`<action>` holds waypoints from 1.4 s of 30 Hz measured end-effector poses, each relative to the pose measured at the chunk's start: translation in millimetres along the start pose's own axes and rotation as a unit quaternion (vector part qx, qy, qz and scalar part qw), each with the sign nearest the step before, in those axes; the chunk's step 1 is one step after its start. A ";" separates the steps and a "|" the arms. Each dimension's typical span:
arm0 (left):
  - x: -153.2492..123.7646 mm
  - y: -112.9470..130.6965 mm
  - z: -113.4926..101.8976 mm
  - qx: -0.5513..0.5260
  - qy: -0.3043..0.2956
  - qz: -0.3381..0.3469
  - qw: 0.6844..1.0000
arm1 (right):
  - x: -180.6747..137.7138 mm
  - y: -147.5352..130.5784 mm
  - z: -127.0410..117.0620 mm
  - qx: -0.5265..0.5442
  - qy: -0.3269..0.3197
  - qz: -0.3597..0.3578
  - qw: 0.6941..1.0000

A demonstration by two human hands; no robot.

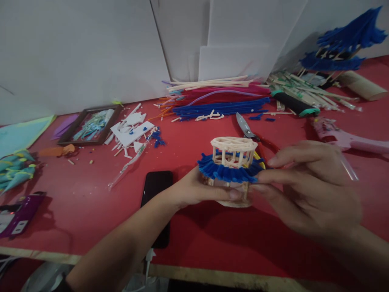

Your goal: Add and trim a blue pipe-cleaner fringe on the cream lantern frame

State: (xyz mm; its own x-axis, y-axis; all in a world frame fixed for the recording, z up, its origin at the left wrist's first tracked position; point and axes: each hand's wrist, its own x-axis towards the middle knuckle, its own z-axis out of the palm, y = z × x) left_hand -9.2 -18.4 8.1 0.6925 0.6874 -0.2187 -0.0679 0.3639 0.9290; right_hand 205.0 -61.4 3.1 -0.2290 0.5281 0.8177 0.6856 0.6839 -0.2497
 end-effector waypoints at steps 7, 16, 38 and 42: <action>-0.8 0.6 -0.4 0.008 0.006 -0.010 1.000 | 1.0 0.4 1.5 0.021 -0.005 0.009 1.000; -1.1 -3.7 -2.4 -0.015 -0.004 -0.011 1.000 | 3.9 3.0 -0.1 0.003 0.005 -0.015 1.000; -2.5 0.0 -4.5 -0.003 -0.002 -0.003 1.000 | 4.5 -2.2 -1.9 -0.003 -0.001 0.005 1.000; -3.2 -0.3 -3.7 -0.027 -0.006 -0.018 0.999 | 3.2 1.2 -1.3 -0.001 0.000 0.000 1.000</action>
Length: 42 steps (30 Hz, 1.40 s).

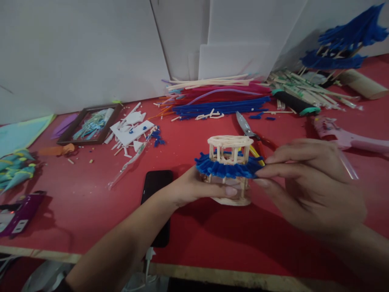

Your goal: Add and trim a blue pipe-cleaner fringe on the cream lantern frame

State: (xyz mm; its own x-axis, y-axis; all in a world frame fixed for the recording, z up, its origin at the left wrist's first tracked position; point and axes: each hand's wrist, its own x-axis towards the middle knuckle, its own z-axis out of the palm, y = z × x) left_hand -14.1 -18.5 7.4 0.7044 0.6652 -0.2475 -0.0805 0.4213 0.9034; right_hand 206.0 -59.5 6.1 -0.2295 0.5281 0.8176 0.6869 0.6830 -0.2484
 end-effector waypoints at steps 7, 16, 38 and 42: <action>0.9 -2.9 -0.2 0.008 0.014 -0.004 1.000 | -0.1 -1.1 2.2 -0.004 -0.014 0.004 1.000; 1.6 -2.0 0.0 -0.023 -0.005 0.020 1.000 | -0.7 0.4 1.4 -0.016 0.010 0.009 1.000; 0.1 -4.1 -1.7 -0.004 -0.005 -0.004 1.000 | -2.2 4.7 1.4 0.017 -0.024 0.009 1.000; 0.5 -4.3 -1.8 -0.008 -0.012 0.005 1.000 | -0.7 2.8 -0.8 0.022 -0.010 0.010 1.000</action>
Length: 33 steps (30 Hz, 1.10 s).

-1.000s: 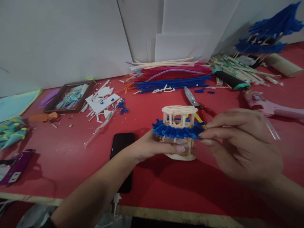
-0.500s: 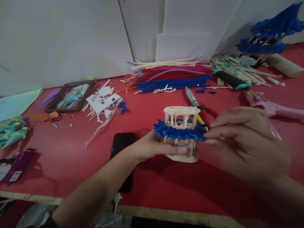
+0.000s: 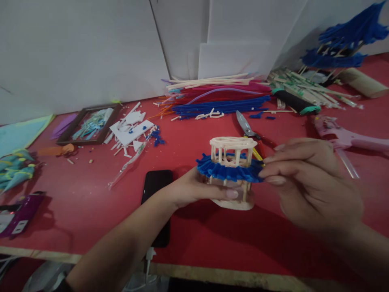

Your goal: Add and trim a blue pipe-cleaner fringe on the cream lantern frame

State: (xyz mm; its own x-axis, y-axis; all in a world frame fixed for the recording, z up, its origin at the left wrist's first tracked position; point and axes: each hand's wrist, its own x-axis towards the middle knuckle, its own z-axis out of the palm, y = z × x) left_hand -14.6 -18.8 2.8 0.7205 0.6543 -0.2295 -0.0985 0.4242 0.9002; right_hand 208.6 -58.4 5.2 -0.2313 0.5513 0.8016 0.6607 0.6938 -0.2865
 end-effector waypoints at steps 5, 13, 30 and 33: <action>-0.4 2.2 1.0 -0.027 0.003 0.002 1.000 | 1.7 -0.5 -2.2 -0.022 0.016 -0.004 1.000; -0.8 4.7 3.0 -0.025 -0.016 0.015 0.999 | 1.5 1.8 -1.3 -0.064 0.022 -0.029 0.997; 0.2 3.9 -0.5 0.013 -0.023 0.023 0.999 | -1.9 1.2 0.9 -0.033 0.033 -0.001 0.999; 0.7 4.7 -3.1 0.014 -0.035 0.032 0.999 | -4.2 3.8 3.1 -0.013 0.016 0.001 1.000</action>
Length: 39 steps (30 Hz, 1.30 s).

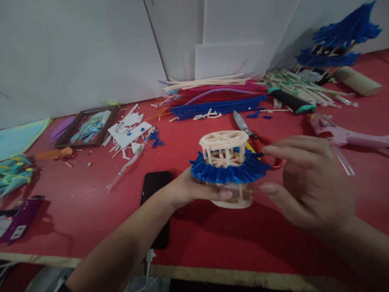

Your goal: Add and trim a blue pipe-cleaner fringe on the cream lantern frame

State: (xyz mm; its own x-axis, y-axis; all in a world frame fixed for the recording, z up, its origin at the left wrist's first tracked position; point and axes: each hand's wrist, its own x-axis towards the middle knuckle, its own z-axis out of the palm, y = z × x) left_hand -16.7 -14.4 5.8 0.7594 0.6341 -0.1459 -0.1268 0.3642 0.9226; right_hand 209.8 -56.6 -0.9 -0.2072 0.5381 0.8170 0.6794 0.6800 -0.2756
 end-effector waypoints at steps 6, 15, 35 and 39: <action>-0.1 -3.5 2.3 -0.046 0.031 0.006 0.998 | 3.5 2.1 -1.7 0.019 0.020 -0.047 0.999; 0.2 -4.9 10.8 -0.042 0.081 0.008 0.996 | 6.4 -1.6 2.7 0.000 0.027 -0.063 0.998; 3.1 -1.0 16.9 0.030 0.100 0.017 0.994 | 7.6 -12.4 -1.4 0.009 -0.030 -0.050 0.998; 2.9 -2.1 17.5 0.009 0.089 -0.001 0.996 | 5.7 -8.6 -0.4 0.001 -0.033 -0.067 0.997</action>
State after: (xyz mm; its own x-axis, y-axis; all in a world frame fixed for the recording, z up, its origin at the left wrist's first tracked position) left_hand -3.0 -25.3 9.7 0.6340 0.7452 -0.2067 -0.1130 0.3537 0.9285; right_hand 203.1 -59.6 6.4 -0.3419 0.4737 0.8117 0.6408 0.7492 -0.1673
